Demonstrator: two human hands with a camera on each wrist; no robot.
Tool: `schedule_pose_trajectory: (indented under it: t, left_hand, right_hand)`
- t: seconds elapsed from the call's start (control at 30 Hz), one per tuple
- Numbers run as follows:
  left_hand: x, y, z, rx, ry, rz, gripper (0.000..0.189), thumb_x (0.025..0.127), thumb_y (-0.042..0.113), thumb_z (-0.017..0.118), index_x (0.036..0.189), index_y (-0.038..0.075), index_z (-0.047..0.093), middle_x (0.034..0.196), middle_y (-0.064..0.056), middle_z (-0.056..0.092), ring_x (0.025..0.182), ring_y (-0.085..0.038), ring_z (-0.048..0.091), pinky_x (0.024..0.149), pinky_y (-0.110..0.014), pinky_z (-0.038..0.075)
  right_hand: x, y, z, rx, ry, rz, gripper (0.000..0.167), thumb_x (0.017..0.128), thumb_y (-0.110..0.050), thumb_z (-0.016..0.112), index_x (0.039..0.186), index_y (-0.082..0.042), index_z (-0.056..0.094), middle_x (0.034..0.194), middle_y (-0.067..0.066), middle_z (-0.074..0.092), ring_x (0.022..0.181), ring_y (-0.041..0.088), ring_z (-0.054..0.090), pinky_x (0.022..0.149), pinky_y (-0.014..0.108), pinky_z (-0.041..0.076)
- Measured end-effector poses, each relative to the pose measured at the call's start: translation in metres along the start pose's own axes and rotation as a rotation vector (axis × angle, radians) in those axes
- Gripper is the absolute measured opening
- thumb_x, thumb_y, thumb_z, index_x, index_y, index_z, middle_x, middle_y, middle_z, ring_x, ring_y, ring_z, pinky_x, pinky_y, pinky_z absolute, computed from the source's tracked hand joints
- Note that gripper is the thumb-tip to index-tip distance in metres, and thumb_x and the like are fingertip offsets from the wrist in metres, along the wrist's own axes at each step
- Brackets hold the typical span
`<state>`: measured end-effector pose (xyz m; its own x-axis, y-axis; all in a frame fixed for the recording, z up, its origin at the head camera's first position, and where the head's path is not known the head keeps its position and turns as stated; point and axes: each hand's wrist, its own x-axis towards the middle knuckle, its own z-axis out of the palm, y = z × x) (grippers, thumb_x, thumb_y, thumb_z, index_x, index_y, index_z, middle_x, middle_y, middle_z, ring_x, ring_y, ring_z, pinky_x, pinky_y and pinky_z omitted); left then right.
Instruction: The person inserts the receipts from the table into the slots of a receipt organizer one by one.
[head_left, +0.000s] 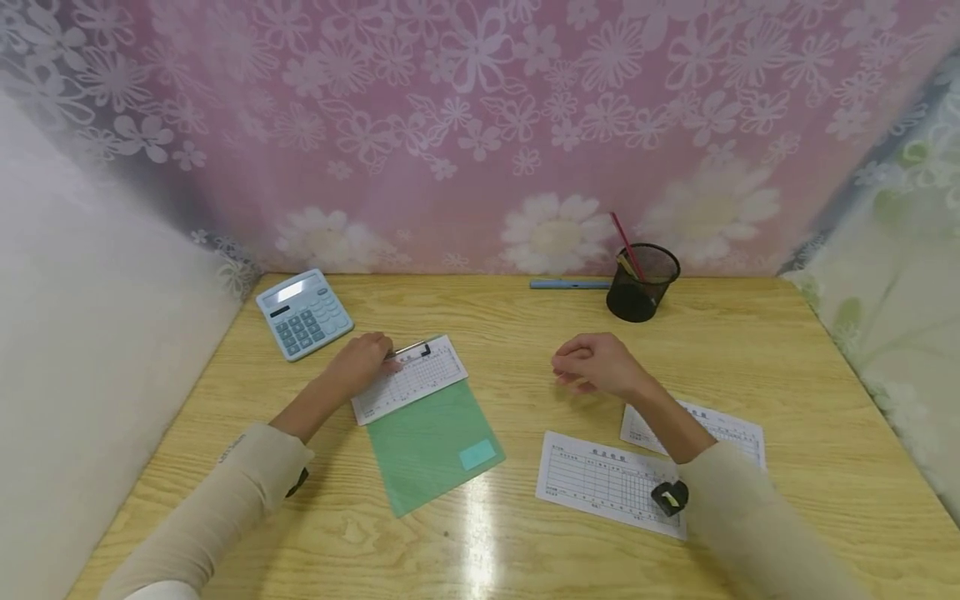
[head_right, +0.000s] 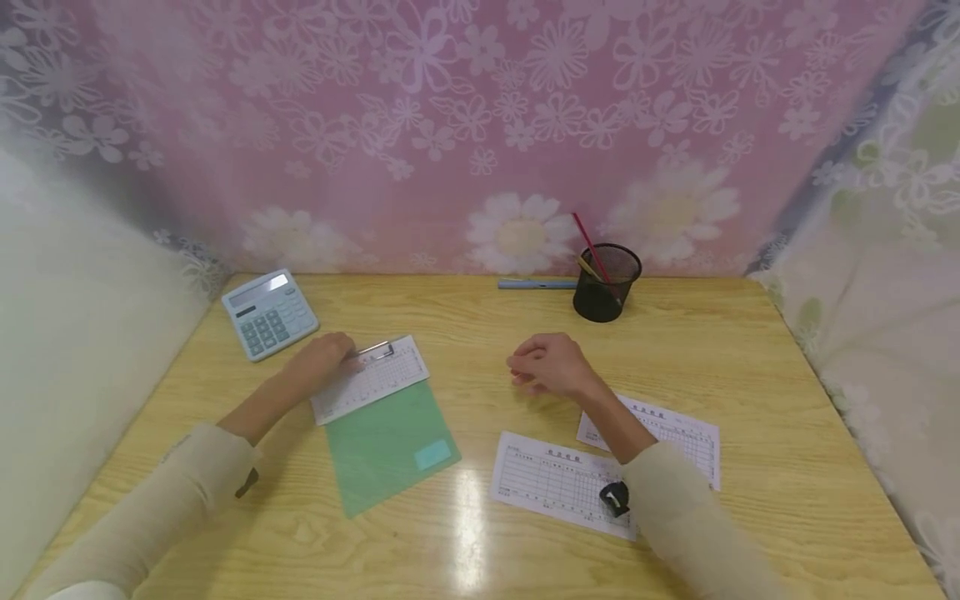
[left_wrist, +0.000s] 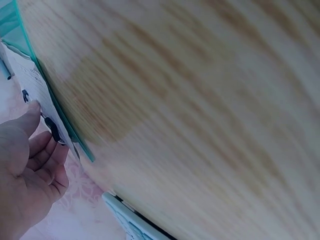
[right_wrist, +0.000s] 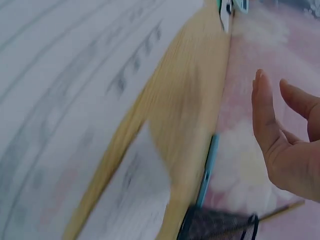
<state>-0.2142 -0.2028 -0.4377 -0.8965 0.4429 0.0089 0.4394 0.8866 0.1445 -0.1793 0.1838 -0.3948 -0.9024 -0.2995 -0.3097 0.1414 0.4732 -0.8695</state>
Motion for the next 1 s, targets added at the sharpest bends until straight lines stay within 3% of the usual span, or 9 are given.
schedule_pose_trajectory:
  t: [0.2,0.4,0.5,0.73,1.0]
  left_hand:
    - [0.0,-0.001,0.001,0.014,0.017,0.011,0.026,0.089,0.029,0.065,0.095,0.003,0.065,0.089,-0.007,0.061,0.078,-0.021,0.059,0.069,-0.037,0.049]
    - [-0.001,-0.001,0.0,0.038,0.016,0.035,0.026,0.091,0.029,0.064,0.099,0.005,0.065,0.093,-0.007,0.061,0.08,-0.021,0.059,0.07,-0.038,0.049]
    - [-0.001,-0.001,0.0,0.047,0.026,0.048,0.026,0.09,0.029,0.064,0.1,0.005,0.065,0.092,-0.007,0.061,0.08,-0.021,0.059,0.07,-0.037,0.049]
    - [0.0,-0.002,0.001,0.052,0.045,0.059,0.023,0.089,0.027,0.066,0.096,0.005,0.065,0.09,-0.007,0.061,0.077,-0.021,0.059,0.069,-0.036,0.05]
    - [0.001,-0.003,0.002,0.052,0.05,0.065,0.024,0.089,0.028,0.066,0.095,0.004,0.066,0.088,-0.008,0.06,0.075,-0.021,0.058,0.068,-0.037,0.049]
  right_hand:
    - [-0.022,0.025,-0.048,-0.093,0.0,-0.037,0.053,0.091,-0.028,0.065,0.127,0.008,0.048,0.11,0.021,0.062,0.097,0.031,0.066,0.08,0.039,0.057]
    - [-0.05,0.055,-0.088,-0.299,0.076,-0.046,0.056,0.091,-0.035,0.063,0.127,0.007,0.052,0.113,0.019,0.064,0.091,0.013,0.064,0.075,0.025,0.053]
    - [-0.064,0.073,-0.103,-0.395,0.105,-0.043,0.055,0.091,-0.034,0.063,0.126,0.006,0.053,0.113,0.019,0.064,0.091,0.012,0.062,0.072,0.022,0.051]
    - [-0.088,0.106,-0.126,-0.516,0.134,0.005,0.059,0.085,-0.035,0.07,0.123,0.007,0.055,0.118,0.024,0.062,0.101,0.028,0.059,0.07,0.018,0.046]
    - [-0.102,0.129,-0.134,-0.59,0.132,0.035,0.064,0.073,-0.037,0.081,0.115,0.006,0.059,0.113,0.025,0.06,0.095,0.028,0.056,0.069,0.024,0.044]
